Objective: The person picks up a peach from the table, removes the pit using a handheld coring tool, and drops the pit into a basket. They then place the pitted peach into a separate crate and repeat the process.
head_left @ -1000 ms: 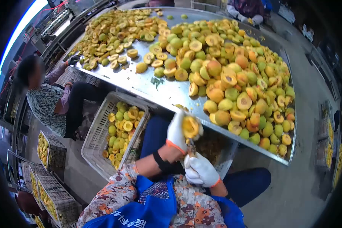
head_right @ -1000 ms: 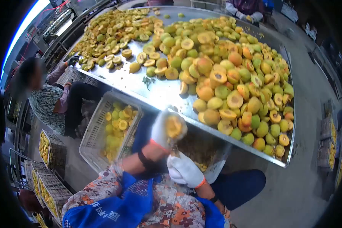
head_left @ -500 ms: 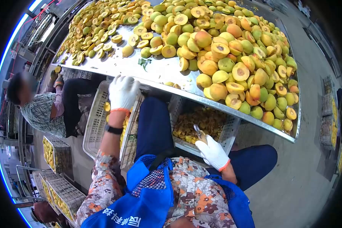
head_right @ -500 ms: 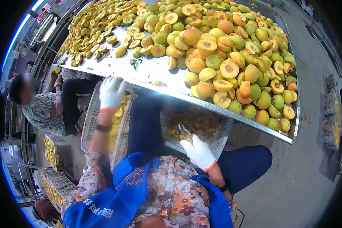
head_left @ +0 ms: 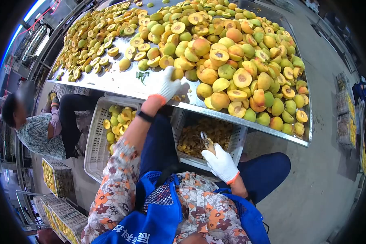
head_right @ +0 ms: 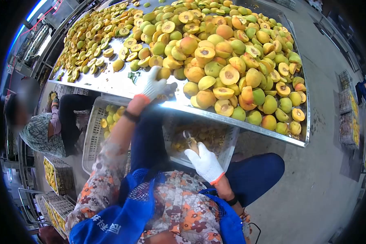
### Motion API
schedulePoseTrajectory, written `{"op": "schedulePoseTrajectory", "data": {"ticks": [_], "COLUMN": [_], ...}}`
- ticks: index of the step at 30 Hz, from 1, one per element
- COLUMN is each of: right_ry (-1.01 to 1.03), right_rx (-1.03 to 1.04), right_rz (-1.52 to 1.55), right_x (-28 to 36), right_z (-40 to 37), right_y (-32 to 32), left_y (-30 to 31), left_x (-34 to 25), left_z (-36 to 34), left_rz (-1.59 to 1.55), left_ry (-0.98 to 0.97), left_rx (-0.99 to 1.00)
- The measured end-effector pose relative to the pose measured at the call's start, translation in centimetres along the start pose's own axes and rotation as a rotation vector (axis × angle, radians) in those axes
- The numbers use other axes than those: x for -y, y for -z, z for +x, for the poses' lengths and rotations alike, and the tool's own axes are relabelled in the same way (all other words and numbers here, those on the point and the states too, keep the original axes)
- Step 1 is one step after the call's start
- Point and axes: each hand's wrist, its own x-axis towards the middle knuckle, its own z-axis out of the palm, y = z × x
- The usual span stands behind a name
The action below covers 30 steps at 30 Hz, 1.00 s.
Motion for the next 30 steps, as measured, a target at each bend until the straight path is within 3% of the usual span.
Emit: {"op": "schedulePoseTrajectory", "data": {"ticks": [2,4,7,11,13,16,28,30], "right_ry": [-0.065,0.015,0.089,0.283,0.268,0.293,0.326,0.205], "right_rx": [-0.030,-0.072,-0.139,-0.214,-0.170,-0.160,-0.133,-0.141], "right_rz": [0.103,0.157,0.178,-0.018,-0.085,-0.178,-0.198,-0.096], "right_x": [0.8,2.2,5.0,7.6,7.9,7.7,6.7,7.0], "right_z": [0.1,0.6,1.5,1.8,1.4,1.0,0.7,0.5], "right_y": [0.6,1.1,1.1,-0.8,-1.7,-2.7,-3.4,-3.7], "left_y": [2.6,5.6,6.6,4.5,3.6,2.5,2.5,2.3], "left_x": [-0.7,-4.1,-6.1,-8.2,-8.5,-8.0,-9.0,-8.7], "left_z": [-3.0,-7.6,-11.3,-12.7,-13.1,-13.2,-14.2,-14.4], "left_rz": [-0.293,-0.792,-1.111,-1.311,-1.698,-1.652,-1.471,-1.424], "left_ry": [-0.102,0.062,0.136,0.063,0.317,0.210,0.122,0.118], "left_rx": [0.048,0.251,0.406,0.337,0.274,0.219,0.135,0.135]}}
